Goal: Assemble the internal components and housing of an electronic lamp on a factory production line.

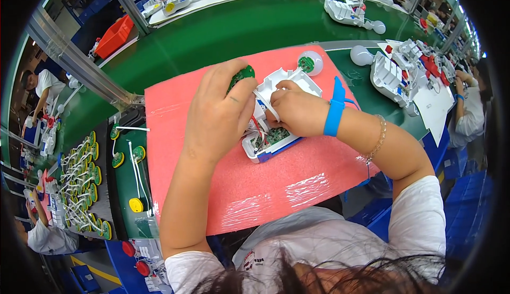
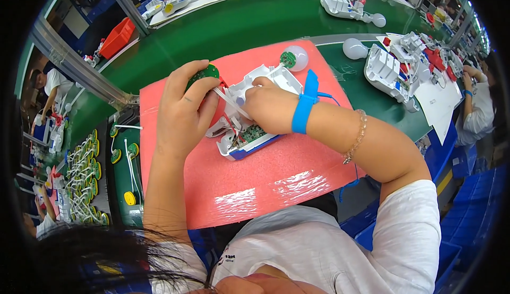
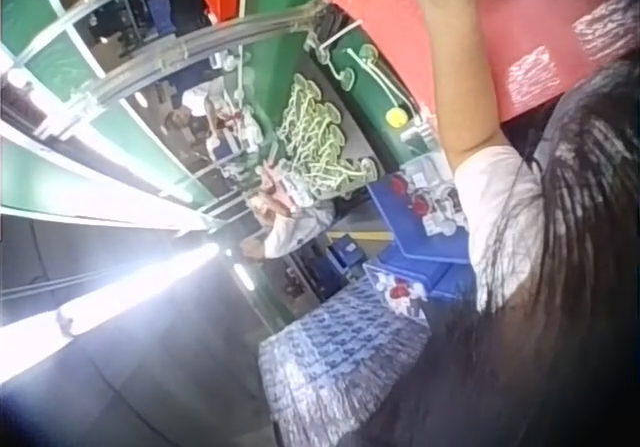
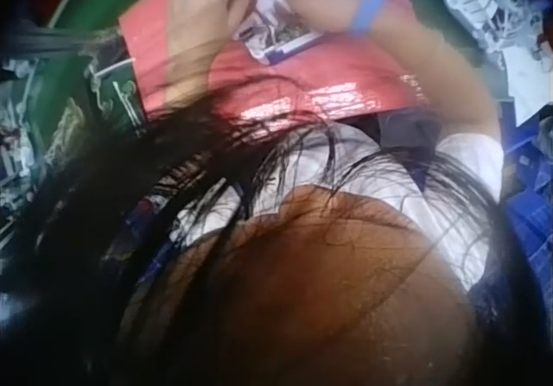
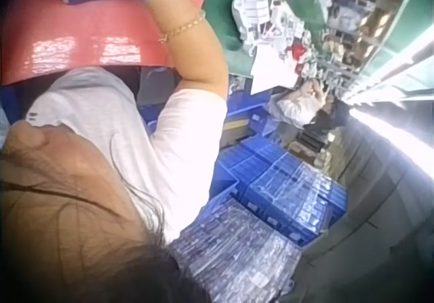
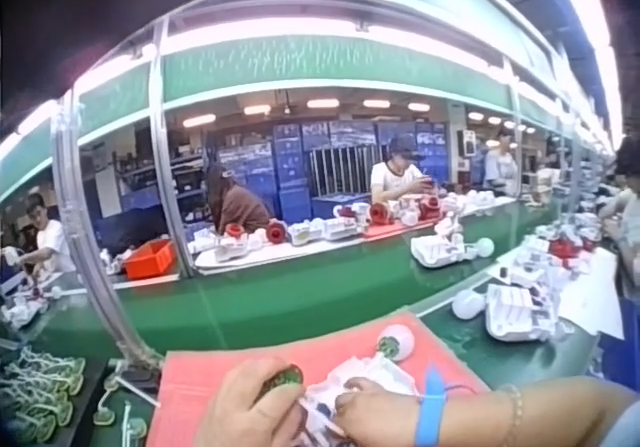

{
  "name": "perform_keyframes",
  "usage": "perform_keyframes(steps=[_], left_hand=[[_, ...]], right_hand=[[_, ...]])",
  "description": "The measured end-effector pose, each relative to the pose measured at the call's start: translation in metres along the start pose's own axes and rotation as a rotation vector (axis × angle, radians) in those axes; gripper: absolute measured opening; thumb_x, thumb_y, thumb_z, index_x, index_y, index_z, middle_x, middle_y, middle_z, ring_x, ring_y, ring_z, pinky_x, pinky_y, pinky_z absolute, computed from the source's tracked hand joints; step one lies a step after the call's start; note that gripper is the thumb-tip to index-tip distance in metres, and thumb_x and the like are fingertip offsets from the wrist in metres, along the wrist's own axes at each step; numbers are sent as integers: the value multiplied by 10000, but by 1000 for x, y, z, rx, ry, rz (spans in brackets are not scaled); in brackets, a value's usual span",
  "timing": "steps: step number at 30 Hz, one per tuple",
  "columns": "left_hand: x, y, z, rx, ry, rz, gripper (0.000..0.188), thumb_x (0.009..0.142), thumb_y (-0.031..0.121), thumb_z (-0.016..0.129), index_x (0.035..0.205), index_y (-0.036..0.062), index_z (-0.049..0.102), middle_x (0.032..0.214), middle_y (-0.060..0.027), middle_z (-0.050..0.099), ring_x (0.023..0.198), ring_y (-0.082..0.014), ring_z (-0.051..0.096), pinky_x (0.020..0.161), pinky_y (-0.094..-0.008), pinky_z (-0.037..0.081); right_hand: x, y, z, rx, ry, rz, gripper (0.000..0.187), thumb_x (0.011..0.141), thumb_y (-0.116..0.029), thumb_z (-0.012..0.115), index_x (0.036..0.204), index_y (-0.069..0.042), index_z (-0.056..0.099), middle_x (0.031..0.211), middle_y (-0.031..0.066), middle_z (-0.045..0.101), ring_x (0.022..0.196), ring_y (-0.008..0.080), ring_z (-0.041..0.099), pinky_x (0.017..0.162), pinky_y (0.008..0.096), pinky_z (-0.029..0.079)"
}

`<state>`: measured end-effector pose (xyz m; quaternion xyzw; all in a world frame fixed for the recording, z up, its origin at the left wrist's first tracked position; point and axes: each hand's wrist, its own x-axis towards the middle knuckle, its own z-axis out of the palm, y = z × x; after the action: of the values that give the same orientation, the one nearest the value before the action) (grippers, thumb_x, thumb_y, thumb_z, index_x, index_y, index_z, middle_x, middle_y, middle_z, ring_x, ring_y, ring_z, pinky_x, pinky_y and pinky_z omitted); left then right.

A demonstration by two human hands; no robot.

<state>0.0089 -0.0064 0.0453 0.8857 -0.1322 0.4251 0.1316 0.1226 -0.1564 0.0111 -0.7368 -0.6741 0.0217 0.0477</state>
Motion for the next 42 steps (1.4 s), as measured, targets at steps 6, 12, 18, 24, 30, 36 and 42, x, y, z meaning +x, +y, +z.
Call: perform_keyframes(steps=[6, 12, 18, 24, 30, 36, 42], left_hand=[[-6, -4, -4, 20, -64, -14, 175, 691, -4, 643, 857, 35, 604, 1059, -114, 560, 936, -288, 553, 787, -361, 468], [-14, -2, -5, 17, -41, -15, 170, 696, 29, 640, 859, 25, 589, 1038, -113, 551, 925, -295, 553, 763, -369, 475], [-11, 4, -4, 5, -83, -2, 170, 701, 45, 641, 862, 27, 589, 1038, -107, 547, 913, -288, 553, 757, -370, 474], [-7, 6, 3, -28, -110, -31, 197, 685, 2, 644, 875, 35, 607, 1065, -126, 558, 971, -304, 547, 809, -367, 465], [-12, 0, 6, -61, -90, -29, 203, 671, 2, 648, 867, 30, 605, 1048, -122, 562, 950, -301, 549, 795, -367, 463], [-15, 1, 0, -55, -52, 1, 169, 681, 30, 636, 842, 25, 587, 1026, -117, 552, 923, -297, 548, 774, -374, 468], [-19, 5, 2, -121, -44, -17, 163, 699, 55, 625, 853, 27, 577, 1012, -116, 553, 916, -298, 546, 779, -386, 455]], right_hand=[[3, -10, 6, -105, 33, -44, 111, 686, -67, 589, 765, -84, 664, 755, 129, 612, 835, 271, 584, 997, 428, 307], [-7, -13, 1, -88, 28, 46, 143, 669, -26, 575, 796, -58, 634, 800, 100, 607, 880, 237, 573, 1024, 404, 296], [-26, -14, -12, -50, 264, 9, 184, 677, -104, 646, 858, -70, 654, 878, 24, 606, 978, 207, 503, 933, 398, 347], [-11, -18, -4, -418, 229, 4, 142, 638, -118, 605, 751, -96, 689, 830, -1, 613, 949, 189, 493, 960, 388, 325], [-5, -16, 2, -384, 121, -44, 133, 669, -108, 594, 746, -70, 695, 793, 36, 631, 944, 200, 502, 926, 384, 331], [-2, -19, 5, -355, 66, 8, 115, 634, -86, 587, 724, -72, 657, 810, 16, 612, 919, 186, 499, 889, 342, 355], [-26, -17, 6, -37, 431, -48, 234, 631, -119, 671, 855, -74, 621, 907, 51, 572, 933, 236, 512, 879, 374, 351]])
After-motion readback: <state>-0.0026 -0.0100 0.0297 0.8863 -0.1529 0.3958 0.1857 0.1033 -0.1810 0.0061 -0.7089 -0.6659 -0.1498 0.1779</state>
